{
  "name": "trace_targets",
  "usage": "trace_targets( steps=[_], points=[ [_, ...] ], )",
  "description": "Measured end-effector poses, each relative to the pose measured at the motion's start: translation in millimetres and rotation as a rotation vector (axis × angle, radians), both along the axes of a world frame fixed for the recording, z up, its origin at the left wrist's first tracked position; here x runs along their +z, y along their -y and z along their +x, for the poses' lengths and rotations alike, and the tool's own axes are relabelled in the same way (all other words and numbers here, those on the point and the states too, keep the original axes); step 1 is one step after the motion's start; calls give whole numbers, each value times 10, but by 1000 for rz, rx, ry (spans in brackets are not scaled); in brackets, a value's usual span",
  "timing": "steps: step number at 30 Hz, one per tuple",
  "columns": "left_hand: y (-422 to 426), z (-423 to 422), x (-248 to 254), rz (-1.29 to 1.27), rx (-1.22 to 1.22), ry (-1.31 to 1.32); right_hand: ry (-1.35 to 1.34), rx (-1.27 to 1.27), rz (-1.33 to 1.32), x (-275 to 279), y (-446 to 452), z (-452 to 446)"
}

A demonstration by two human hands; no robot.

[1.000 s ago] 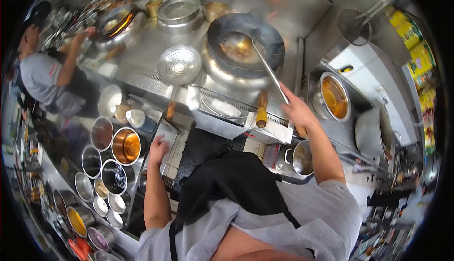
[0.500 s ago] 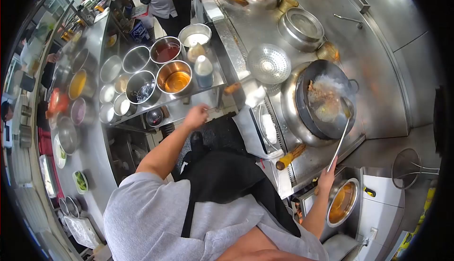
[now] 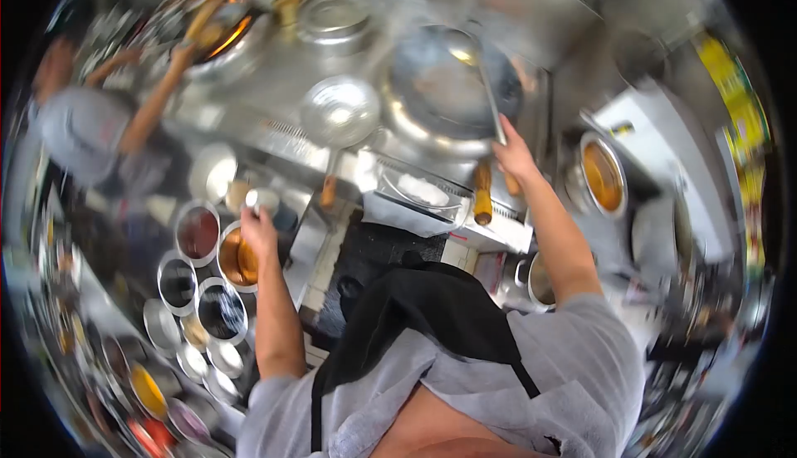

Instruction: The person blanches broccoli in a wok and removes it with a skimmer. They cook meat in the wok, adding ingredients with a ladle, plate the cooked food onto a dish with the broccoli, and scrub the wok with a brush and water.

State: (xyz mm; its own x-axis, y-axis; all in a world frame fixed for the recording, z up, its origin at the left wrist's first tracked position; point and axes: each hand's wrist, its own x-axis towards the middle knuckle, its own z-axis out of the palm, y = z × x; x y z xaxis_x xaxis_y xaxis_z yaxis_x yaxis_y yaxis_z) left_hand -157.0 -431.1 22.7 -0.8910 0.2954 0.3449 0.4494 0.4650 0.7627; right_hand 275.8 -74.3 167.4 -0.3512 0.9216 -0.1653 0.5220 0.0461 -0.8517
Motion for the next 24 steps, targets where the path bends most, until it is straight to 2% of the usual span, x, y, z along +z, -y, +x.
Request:
trace_targets(
  steps=[2,4,6,7,8,11,12,13,14,16,17,18,20,22,24],
  points=[
    [-12,-123,7,35,-57,-31,17,-78,-33,104,116,-265],
    [-74,-336,-72,1,-113,13,34,-128,89,87,195,-501],
    [-158,-389,196,-43,-192,-88,-186,-99,-90,89,230,-603],
    [-191,-432,355,-41,-253,-179,-160,-61,-124,231,349,-616],
    [-230,-443,490,-5,-263,-110,-133,-20,-163,356,486,-613],
    [-340,-365,1271,108,-351,-17,41,47,-175,96,455,-394],
    [-386,-383,1443,193,-396,6,148,109,-192,65,359,-374],
    [-447,-414,1566,193,-404,-4,241,88,-96,125,329,-386],
    [-519,-449,1668,281,-413,8,231,82,-94,132,272,-398],
    [-678,-435,1900,375,-424,18,100,-91,-86,7,86,-403],
    [-772,-384,2038,407,-444,86,-64,-194,-74,-119,16,-439],
    [-871,-327,2146,438,-462,158,-65,-193,-67,-321,-93,-498],
    [-1078,-238,2304,352,-522,153,333,-402,274,-720,-238,-670],
    [-1255,-154,2396,260,-581,134,339,-429,236,-835,-219,-701],
    [-1485,-42,2410,225,-690,66,-451,-325,-249,-855,-258,-528]
  ],
)
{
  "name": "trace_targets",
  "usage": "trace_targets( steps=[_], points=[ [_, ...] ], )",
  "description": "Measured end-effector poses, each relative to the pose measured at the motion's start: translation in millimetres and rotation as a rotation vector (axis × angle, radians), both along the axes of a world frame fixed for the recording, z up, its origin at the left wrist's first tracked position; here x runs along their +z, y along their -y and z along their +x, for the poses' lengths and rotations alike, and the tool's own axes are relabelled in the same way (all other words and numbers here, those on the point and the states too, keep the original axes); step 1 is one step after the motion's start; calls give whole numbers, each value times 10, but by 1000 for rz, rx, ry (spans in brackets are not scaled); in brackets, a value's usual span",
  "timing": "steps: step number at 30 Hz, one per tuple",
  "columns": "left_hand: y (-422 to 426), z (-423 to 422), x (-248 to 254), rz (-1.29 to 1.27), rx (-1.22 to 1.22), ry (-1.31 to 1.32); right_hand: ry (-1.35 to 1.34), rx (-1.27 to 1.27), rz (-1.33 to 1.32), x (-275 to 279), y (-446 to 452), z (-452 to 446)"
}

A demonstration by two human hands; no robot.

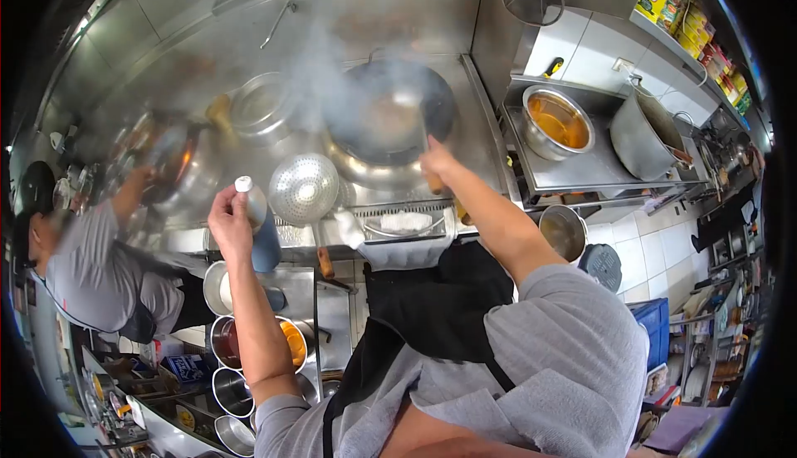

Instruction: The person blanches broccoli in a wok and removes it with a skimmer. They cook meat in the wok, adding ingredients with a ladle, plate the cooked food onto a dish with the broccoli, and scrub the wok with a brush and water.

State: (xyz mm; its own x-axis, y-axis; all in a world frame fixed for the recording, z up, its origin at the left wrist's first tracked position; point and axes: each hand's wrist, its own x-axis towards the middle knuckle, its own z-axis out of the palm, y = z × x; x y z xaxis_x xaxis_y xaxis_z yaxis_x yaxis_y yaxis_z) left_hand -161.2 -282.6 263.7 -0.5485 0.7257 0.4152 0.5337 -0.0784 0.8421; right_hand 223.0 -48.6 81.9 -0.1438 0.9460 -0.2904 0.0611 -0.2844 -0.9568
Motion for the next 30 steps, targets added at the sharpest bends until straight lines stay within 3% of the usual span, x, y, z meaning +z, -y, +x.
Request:
trace_targets(
  steps=[3,4,6,8,10,12,14,16,19,23,26,28,30],
  points=[
    [-389,280,7,-92,-17,-79,59,208,-41,179,94,482],
    [-536,410,4,-148,-29,-147,255,207,57,360,310,505],
    [-914,617,-120,-175,-8,-183,254,192,164,234,428,706],
    [-1402,936,-14,-311,-117,-130,10,284,15,407,416,1088],
    [-1995,1120,-42,-393,-246,-453,-241,357,-122,574,357,1553],
    [-2588,1572,75,-652,-332,-538,-244,399,-173,762,417,1849],
    [-3289,1890,-115,-842,-423,-730,-236,433,-219,902,383,2056],
    [-3799,2175,-413,-899,-497,-950,-345,443,-333,986,350,2143],
    [-4286,2489,-603,-1040,-431,-1033,-422,482,-349,958,252,2213],
    [-4467,2515,-688,-1026,-381,-990,-505,488,-381,946,151,2252],
    [-4416,2251,-664,-977,-482,-971,-528,496,-397,926,53,2205],
    [-4188,2120,-600,-873,-340,-612,-503,531,-384,860,-16,2135],
    [-4095,1979,-769,-854,-364,-630,-497,538,-413,925,-87,2061]
  ],
)
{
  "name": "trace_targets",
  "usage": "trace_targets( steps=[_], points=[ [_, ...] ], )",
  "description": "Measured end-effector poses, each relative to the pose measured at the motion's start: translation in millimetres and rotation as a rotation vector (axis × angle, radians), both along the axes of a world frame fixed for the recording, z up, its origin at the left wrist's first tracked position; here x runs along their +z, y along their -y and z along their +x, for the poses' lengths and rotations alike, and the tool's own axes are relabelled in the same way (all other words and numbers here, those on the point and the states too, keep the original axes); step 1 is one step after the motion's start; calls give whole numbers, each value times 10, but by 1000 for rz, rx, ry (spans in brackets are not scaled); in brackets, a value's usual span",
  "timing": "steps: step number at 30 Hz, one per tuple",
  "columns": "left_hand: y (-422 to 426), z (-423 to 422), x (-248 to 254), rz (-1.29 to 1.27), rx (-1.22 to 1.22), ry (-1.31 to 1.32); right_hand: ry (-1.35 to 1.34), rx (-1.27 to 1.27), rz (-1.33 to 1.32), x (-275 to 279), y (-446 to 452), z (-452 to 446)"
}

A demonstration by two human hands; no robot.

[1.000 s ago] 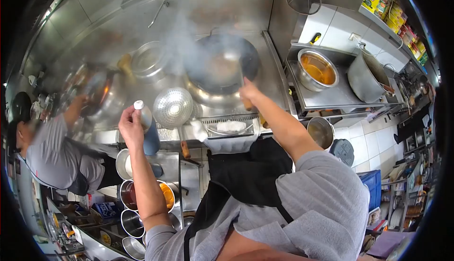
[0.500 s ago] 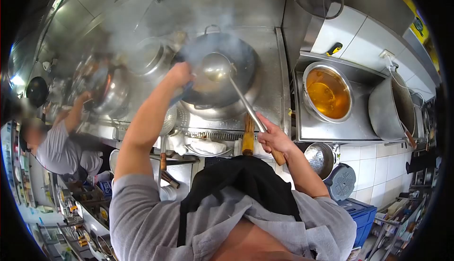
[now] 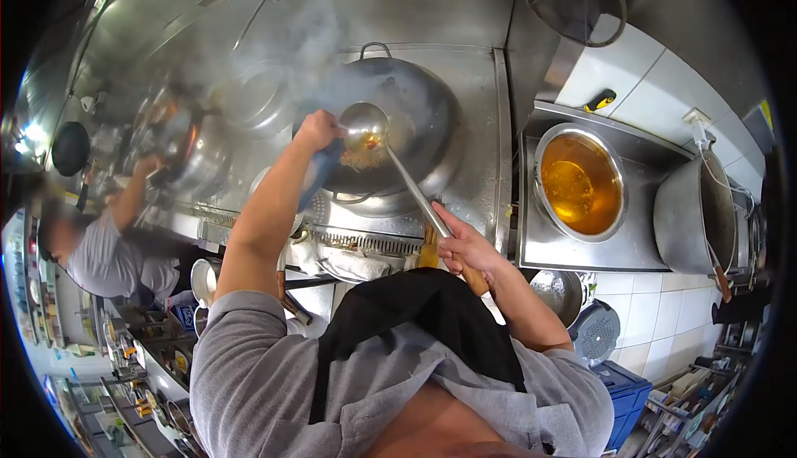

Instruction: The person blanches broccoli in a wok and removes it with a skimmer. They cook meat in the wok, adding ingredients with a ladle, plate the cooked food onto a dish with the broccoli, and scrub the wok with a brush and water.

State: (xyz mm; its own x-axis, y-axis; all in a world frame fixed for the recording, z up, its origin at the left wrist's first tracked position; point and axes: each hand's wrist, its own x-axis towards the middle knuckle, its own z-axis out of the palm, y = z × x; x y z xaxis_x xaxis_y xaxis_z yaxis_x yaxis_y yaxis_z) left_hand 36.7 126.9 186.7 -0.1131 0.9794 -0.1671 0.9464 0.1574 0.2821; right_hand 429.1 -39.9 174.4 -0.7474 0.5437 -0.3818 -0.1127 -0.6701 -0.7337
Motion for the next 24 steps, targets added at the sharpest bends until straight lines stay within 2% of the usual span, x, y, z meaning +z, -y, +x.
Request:
trace_targets(
  steps=[2,4,5,8,11,14,17,20,24],
  points=[
    [47,-125,-128,20,-19,-1,13,27,-15,38,-18,-95],
    [-97,-107,-180,-195,-186,-259,45,48,25,39,21,-199],
    [-254,-199,-424,-194,-256,-342,52,59,36,48,57,-246],
    [-175,175,26,-256,-201,-394,51,52,-4,54,201,-322],
    [-451,190,-125,-340,-204,-382,21,-28,-57,59,390,-384],
    [-230,325,96,-306,-241,-449,25,-79,-58,35,537,-397],
    [-384,165,-99,-262,-354,-384,40,-105,-43,40,619,-421],
    [-304,207,52,-226,-403,-432,27,-110,-54,52,639,-476],
    [-242,-35,4,-193,-343,-445,-23,-111,-85,80,601,-568]
  ],
)
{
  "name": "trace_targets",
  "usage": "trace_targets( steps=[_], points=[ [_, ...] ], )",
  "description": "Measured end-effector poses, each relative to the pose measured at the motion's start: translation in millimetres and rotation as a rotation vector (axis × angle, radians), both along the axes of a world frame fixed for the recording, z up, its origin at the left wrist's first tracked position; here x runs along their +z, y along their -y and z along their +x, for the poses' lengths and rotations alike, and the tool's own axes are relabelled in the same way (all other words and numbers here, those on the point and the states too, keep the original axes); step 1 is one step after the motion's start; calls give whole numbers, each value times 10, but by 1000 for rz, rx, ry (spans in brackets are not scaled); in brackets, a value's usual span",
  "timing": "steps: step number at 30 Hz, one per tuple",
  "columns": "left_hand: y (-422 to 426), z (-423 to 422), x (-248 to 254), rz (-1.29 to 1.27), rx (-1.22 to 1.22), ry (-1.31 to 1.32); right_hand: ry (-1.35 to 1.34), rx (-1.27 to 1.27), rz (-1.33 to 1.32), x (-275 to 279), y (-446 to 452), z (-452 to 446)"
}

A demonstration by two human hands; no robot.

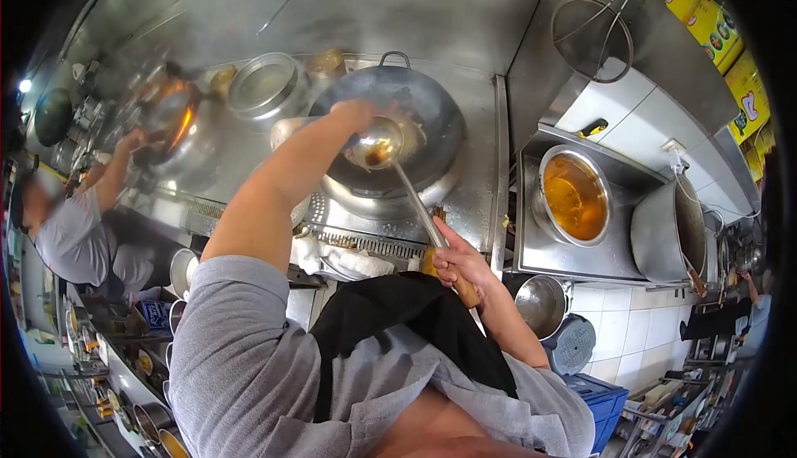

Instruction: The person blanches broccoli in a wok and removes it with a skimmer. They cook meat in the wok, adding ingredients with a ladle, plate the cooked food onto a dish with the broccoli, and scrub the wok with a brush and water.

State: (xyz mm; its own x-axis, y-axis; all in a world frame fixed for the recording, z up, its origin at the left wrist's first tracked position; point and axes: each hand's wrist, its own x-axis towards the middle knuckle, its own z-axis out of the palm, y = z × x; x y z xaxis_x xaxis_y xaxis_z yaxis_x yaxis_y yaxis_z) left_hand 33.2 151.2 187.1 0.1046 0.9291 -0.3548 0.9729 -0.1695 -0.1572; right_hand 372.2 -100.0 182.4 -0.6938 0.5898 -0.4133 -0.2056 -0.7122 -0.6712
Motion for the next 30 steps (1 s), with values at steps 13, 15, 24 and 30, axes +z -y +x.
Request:
trace_targets(
  steps=[13,15,24,30],
  points=[
    [2148,-1474,338,830,630,963,793,-27,794,-883,-743,-298],
    [2632,-1598,332,835,793,1049,1243,-88,1170,-1035,-805,-414],
    [4219,-2024,-408,1056,1206,827,474,78,362,-302,-695,-463],
    [4792,-1894,-1119,1238,1304,811,726,-39,633,-267,-1026,-737]
  ],
)
